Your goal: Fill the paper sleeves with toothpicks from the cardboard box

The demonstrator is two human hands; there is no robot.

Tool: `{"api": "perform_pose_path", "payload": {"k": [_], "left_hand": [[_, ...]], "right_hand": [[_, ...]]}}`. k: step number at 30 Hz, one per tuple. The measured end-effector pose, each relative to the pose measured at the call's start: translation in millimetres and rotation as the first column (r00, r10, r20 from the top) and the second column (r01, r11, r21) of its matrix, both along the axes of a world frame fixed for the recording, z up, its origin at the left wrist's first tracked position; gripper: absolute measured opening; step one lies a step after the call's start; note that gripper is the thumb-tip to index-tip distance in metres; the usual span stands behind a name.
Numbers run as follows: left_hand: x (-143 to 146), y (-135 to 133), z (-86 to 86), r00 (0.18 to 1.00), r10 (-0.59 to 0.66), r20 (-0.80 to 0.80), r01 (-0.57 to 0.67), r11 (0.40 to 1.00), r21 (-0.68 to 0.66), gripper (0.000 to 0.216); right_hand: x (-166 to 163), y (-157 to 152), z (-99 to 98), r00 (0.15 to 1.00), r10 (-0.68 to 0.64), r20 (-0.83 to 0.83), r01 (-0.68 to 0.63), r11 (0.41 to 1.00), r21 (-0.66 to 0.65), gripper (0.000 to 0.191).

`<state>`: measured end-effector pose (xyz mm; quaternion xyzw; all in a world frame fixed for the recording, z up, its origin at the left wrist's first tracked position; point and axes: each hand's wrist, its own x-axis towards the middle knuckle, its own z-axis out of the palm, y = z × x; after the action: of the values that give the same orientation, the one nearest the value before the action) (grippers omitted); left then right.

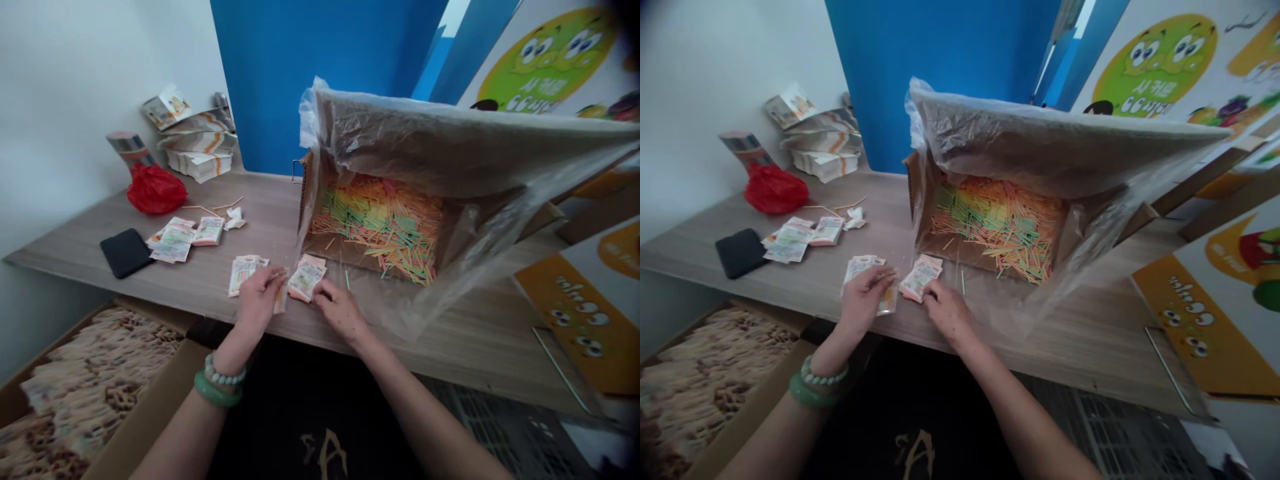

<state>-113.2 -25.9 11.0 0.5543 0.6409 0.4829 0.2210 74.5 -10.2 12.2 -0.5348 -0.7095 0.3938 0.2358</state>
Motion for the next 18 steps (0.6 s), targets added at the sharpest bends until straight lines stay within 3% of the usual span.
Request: {"api": "perform_pose_path", "payload": {"k": [2, 5, 7, 9, 12, 18], "left_hand": [[-14.8, 11.8, -3.0, 0.945, 0.046, -0.325, -0.052, 0.999, -0.011, 0.030], [-30.2, 25.6, -3.2, 0.720, 0.006, -0.694, -0.128, 0.984, -0.124, 0.041], [-33.9, 27.4, -1.5, 0.601, 0.014, -0.799, -0.200, 0.971, -0.133, 0.046], [-33.9, 22.7, 0.3, 0.554, 0.081, -0.828, -0.254, 0.964, -0.076, 0.048], [-29.3, 10.2, 1.9, 0.599, 0.147, -0.787, -0.228, 0.974, 0.008, 0.036], [-3.9, 2.3, 0.4, 0.822, 0.041, -0.568, -0.018, 0.999, 0.047, 0.025]], "right_hand": [[3.2, 8.4, 8.6, 0.969, -0.127, 0.214, 0.108, 0.989, 0.098, 0.017], [-7.4, 23.2, 14.4, 0.872, -0.193, 0.449, 0.124, 0.976, 0.179, 0.026], [-18.6, 33.2, 12.0, 0.822, -0.200, 0.534, 0.115, 0.975, 0.189, 0.035], [-25.3, 42.3, 6.2, 0.807, -0.209, 0.552, 0.129, 0.975, 0.181, 0.039], [-22.2, 51.7, -3.5, 0.828, -0.253, 0.500, 0.181, 0.965, 0.188, 0.029], [-5.4, 60.6, -8.9, 0.876, -0.277, 0.395, 0.199, 0.953, 0.227, 0.021]]}}
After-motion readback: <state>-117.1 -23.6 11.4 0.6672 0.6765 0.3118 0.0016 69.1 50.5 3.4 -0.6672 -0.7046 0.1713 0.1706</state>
